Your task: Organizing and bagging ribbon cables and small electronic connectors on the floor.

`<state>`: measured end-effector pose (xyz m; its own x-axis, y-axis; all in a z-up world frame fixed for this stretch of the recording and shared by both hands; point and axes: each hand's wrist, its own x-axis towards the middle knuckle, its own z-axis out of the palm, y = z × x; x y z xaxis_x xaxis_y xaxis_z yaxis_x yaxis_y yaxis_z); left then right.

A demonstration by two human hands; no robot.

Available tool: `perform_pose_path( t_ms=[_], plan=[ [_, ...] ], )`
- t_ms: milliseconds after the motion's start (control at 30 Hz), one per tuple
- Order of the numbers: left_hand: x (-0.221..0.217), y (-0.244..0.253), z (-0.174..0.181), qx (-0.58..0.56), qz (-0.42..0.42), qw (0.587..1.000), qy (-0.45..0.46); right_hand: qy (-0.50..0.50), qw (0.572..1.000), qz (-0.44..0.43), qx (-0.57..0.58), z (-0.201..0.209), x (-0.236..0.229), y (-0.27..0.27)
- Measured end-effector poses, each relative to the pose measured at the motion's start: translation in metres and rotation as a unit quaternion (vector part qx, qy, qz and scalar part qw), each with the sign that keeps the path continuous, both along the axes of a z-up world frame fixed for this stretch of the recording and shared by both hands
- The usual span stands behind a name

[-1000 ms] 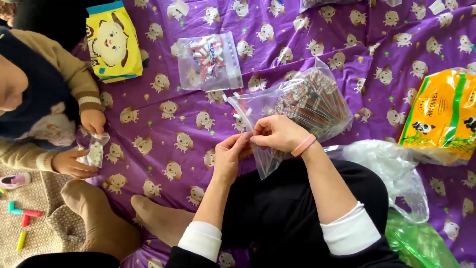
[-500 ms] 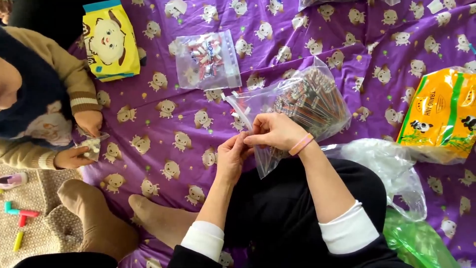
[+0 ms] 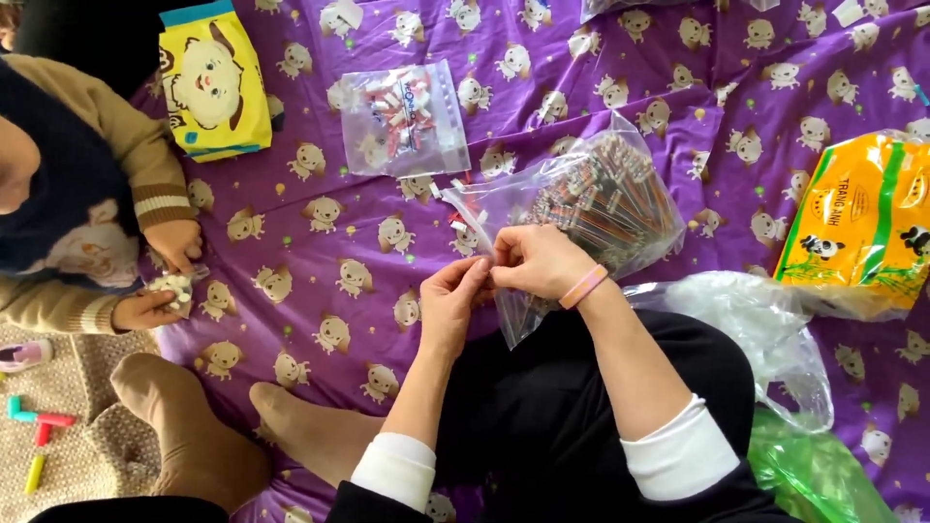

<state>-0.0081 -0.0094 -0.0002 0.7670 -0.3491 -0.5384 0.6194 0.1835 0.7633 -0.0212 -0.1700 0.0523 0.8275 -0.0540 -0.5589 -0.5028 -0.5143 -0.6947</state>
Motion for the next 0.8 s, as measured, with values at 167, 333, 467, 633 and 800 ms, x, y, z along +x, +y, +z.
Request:
perform_pose_path(
  t_ms=[167,333,467,633,800],
  plan=[
    [0.009,-0.001,-0.01,0.106,-0.071,0.986,-0.103,0.003,0.986,0.032,-0.162,0.003,-0.001,0.007],
    [0.015,-0.004,0.027,0.292,-0.129,0.929,-0.188,-0.051,0.987,-0.008,-0.15,0.01,-0.007,0.011],
    [0.015,0.015,-0.004,0.422,-0.176,0.86,-0.226,-0.125,0.976,-0.177,0.008,0.04,-0.016,0.015],
    [0.018,0.014,0.036,0.433,-0.159,0.857,-0.228,-0.185,0.947,-0.197,0.173,0.057,-0.017,-0.011],
    [0.029,0.006,0.052,0.349,-0.074,0.909,-0.216,-0.283,0.909,-0.3,-0.053,0.014,-0.009,-0.099]
  ],
)
